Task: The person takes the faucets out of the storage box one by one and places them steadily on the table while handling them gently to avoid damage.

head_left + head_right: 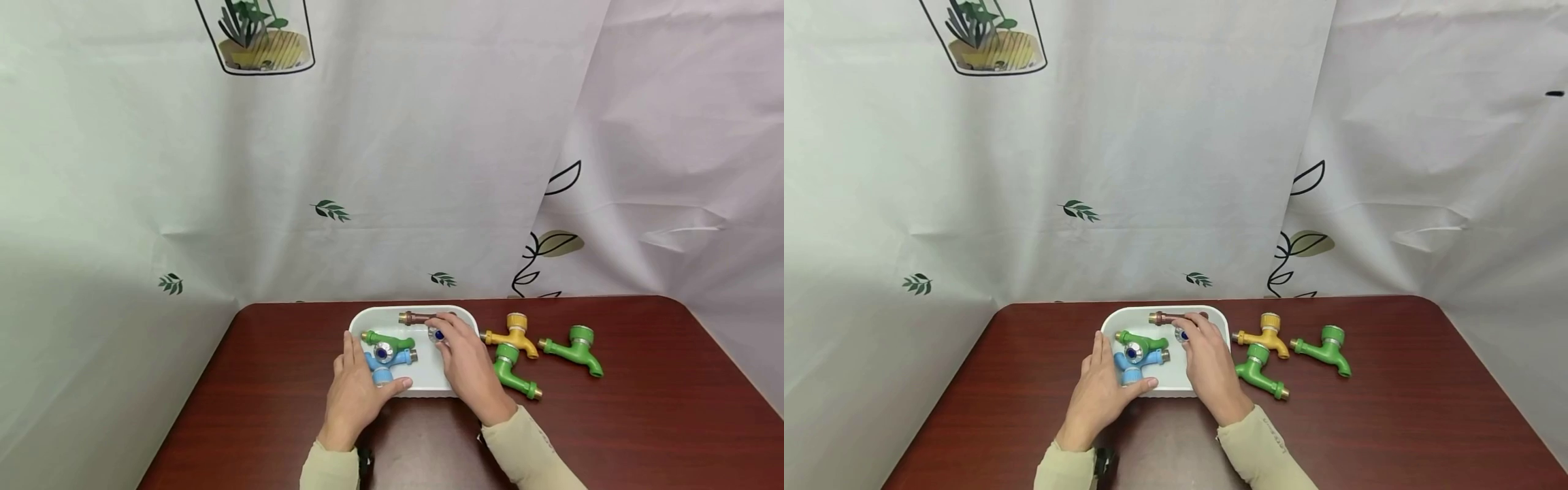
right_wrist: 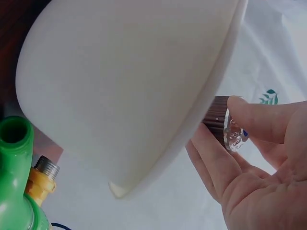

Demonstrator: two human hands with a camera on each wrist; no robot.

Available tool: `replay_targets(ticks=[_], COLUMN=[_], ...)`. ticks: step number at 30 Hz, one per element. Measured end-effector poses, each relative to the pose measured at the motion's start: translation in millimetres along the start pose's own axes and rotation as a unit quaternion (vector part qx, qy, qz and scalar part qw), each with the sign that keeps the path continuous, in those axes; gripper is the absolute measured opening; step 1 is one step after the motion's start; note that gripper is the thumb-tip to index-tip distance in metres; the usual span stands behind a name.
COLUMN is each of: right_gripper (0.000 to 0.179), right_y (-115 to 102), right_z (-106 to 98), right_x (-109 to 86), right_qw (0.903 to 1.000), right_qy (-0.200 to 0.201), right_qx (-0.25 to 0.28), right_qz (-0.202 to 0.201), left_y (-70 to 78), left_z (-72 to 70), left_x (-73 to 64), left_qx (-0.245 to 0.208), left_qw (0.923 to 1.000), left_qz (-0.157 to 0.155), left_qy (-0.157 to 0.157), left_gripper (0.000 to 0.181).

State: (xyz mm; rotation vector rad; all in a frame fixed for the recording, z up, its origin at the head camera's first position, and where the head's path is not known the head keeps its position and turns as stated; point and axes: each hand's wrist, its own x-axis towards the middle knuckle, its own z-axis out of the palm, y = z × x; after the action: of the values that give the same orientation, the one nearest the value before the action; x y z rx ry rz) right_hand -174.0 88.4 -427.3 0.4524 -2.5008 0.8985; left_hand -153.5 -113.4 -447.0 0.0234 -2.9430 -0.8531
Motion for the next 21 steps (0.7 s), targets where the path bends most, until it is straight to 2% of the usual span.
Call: replay_targets(ticks=[11,17,21], right_gripper=[0.036,0.037,0.038], right_y=[0,1,1], right_z=[-10,-15,-20], right_x=[-5.9,-9.6,-11.3], right_qw=[0.9999,0.9999,0.9999], right_qy=[0.006,0.016,0.012], right_qx=[-0.003,0.001,0.002], right_qz=[0.014,0.003,0.011], left_y=[0.3,-0.5,-0.6], left_z=[-0.2,0.4,0.7], left_x=[-0.3,-0.3,0.3], left_qx=[0.000,-0.002,-0.003], left_qw=[1.0000,1.0000,1.0000], left_qz=[0.007,0.002,0.001], left_qy=[0.007,0.004,0.004], left_gripper=[0.128,0.128,0.128])
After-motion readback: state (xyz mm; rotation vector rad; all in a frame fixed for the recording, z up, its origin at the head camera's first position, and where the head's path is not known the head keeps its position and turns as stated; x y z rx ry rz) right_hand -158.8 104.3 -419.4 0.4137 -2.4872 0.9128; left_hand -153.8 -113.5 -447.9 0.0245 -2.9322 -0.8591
